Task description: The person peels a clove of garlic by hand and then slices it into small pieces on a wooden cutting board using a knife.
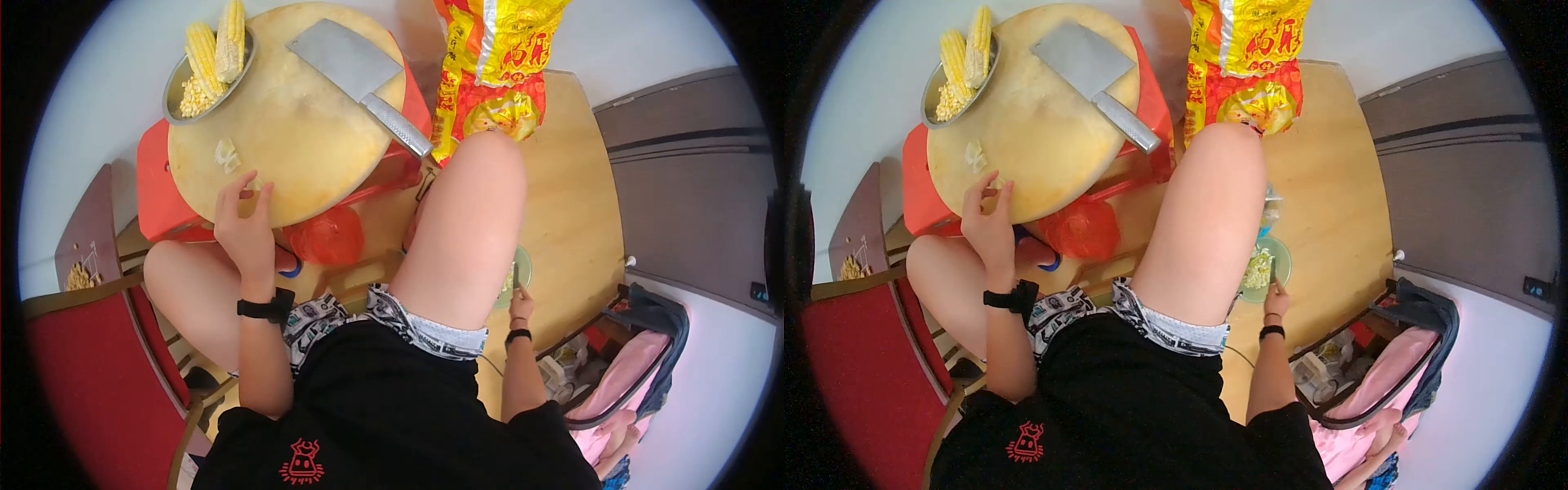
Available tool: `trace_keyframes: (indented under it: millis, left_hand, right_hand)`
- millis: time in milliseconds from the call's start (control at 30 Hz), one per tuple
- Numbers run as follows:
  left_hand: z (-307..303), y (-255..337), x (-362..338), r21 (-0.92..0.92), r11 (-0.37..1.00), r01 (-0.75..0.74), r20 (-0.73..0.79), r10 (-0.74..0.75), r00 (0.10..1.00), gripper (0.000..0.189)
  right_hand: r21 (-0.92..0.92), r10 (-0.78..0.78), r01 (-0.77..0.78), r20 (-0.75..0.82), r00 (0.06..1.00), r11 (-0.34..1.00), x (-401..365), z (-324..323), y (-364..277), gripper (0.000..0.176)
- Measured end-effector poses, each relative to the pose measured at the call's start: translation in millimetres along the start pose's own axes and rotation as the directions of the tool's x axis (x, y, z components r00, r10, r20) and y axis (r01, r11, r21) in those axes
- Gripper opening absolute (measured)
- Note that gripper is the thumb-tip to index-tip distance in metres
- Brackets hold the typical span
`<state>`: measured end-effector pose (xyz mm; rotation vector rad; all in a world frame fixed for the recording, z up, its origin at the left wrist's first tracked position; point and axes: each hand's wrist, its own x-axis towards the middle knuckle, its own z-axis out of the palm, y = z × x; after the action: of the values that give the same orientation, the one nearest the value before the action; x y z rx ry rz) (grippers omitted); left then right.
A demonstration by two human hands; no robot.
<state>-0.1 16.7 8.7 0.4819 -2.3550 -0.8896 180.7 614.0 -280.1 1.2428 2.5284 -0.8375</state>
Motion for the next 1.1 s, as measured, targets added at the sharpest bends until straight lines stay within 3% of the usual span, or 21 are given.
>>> trace_keyframes:
  millis: [33, 100, 233, 300, 333, 367, 400, 467, 500, 567, 600, 667, 700, 767, 800, 833, 900, 967, 1000, 1067, 1100]
  left_hand:
    - [-0.6, 0.2, -0.4, 0.004, 1.0, 0.007, -0.001, -0.007, 1.0, 0.027]
    - [-0.5, 1.0, 0.0, 0.012, 1.0, -0.003, 0.008, 0.003, 1.0, 0.029]
    - [4.4, -1.7, -3.1, 0.013, 0.999, -0.04, -0.015, 0.04, 0.999, 0.032]
    - [8.4, -5.6, -5.8, 0.035, 0.999, 0.031, -0.053, -0.029, 0.998, 0.035]
    - [6.6, -6.8, -5.4, 0.038, 0.999, 0.0, -0.039, 0.002, 0.999, 0.036]
    - [4.7, -6.0, -5.3, 0.045, 0.999, -0.028, -0.024, 0.029, 0.999, 0.037]
    - [3.6, -4.0, -4.8, 0.028, 0.999, -0.03, -0.018, 0.03, 0.999, 0.036]
    - [-3.3, -3.3, -3.3, 0.021, 0.999, -0.031, -0.014, 0.031, 0.999, 0.034]
    - [-5.5, -1.8, -2.9, 0.021, 0.997, -0.069, 0.014, 0.068, 0.998, 0.033]
    - [-7.8, -0.2, -0.4, 0.023, 0.988, -0.15, 0.041, 0.149, 0.988, 0.03]
    - [-7.9, -0.7, -0.4, 0.015, 0.989, -0.147, 0.036, 0.146, 0.989, 0.03]
    - [-7.2, -1.8, 0.2, -0.008, 0.99, -0.144, 0.043, 0.144, 0.989, 0.028]
    - [-8.0, -1.3, 2.5, -0.013, 0.99, -0.141, 0.037, 0.141, 0.989, 0.028]
    - [-9.4, 0.6, 7.9, 0.001, 0.984, -0.175, 0.099, 0.174, 0.98, 0.025]
    - [-8.4, -1.1, 9.3, -0.005, 0.985, -0.172, 0.097, 0.171, 0.98, 0.025]
    - [-6.6, -2.8, 11.1, -0.01, 0.984, -0.176, 0.103, 0.176, 0.979, 0.024]
    - [-4.8, -1.2, 11.9, -0.025, 0.983, -0.18, 0.109, 0.182, 0.977, 0.024]
    - [-5.5, 4.6, 11.4, -0.058, 0.997, -0.054, 0.155, 0.063, 0.986, 0.021]
    - [-6.6, 6.2, 10.3, -0.059, 0.996, -0.061, 0.154, 0.069, 0.986, 0.021]
    - [-7.9, 6.5, 9.3, -0.066, 0.998, 0.01, 0.13, -0.001, 0.991, 0.018]
    - [-8.0, 5.3, 9.6, -0.063, 0.998, 0.007, 0.138, 0.001, 0.99, 0.018]
  right_hand:
    - [-0.007, -0.003, 0.003, 0.004, 1.0, 1.0, -0.5, 6.8, -0.1, 0.038]
    - [-0.274, -0.027, -0.003, -0.107, 0.994, 0.962, -9.9, 27.8, -3.1, 0.037]
    - [-0.26, -0.016, -0.036, -0.195, 0.981, 0.965, -8.3, 35.8, -7.8, 0.039]
    - [-0.228, -0.004, -0.059, -0.267, 0.964, 0.972, 17.1, 30.3, 1.9, 0.038]
    - [0.162, 0.015, 0.052, -0.388, 0.922, 0.985, 3.1, 16.4, -29.8, 0.039]
    - [0.311, 0.064, 0.068, -0.397, 0.916, 0.948, 8.3, 2.5, -42.5, 0.041]
    - [0.333, -0.042, 0.226, -0.479, 0.877, 0.916, 18.4, -8.2, -45.1, 0.041]
    - [0.606, -0.001, 0.236, -0.362, 0.932, 0.759, -34.3, -64.8, -134.1, 0.043]
    - [0.607, -0.006, 0.236, -0.356, 0.935, 0.759, -55.9, -87.2, -170.0, 0.043]
    - [0.727, -0.127, 0.386, -0.385, 0.914, 0.568, -89.2, -122.1, -231.9, 0.046]
    - [0.723, -0.132, 0.394, -0.392, 0.91, 0.568, -108.3, -137.2, -258.7, 0.046]
    - [0.762, -0.342, 0.434, -0.292, 0.893, 0.481, -148.0, -156.4, -309.3, 0.046]
    - [0.759, -0.348, 0.441, -0.297, 0.889, 0.48, -171.4, -158.0, -335.0, 0.046]
    - [0.723, -0.507, 0.396, -0.073, 0.859, 0.566, -217.1, -148.2, -377.9, 0.048]
    - [0.711, -0.502, 0.33, 0.037, 0.864, 0.621, -231.6, -136.1, -386.8, 0.049]
    - [0.678, -0.534, 0.286, 0.187, 0.824, 0.678, -254.1, -128.9, -404.6, 0.048]
    - [0.722, -0.687, 0.321, 0.286, 0.668, 0.613, -281.8, -89.9, -435.7, 0.048]
    - [0.651, -0.746, 0.439, 0.314, 0.587, 0.619, -293.9, -53.0, -448.4, 0.047]
    - [0.536, -0.766, 0.566, 0.291, 0.573, 0.627, -298.5, -41.1, -453.8, 0.047]
    - [0.461, -0.843, 0.711, 0.203, 0.498, 0.531, -309.1, -31.1, -468.2, 0.045]
    - [0.463, -0.84, 0.706, 0.203, 0.504, 0.536, -312.7, -29.9, -473.4, 0.045]
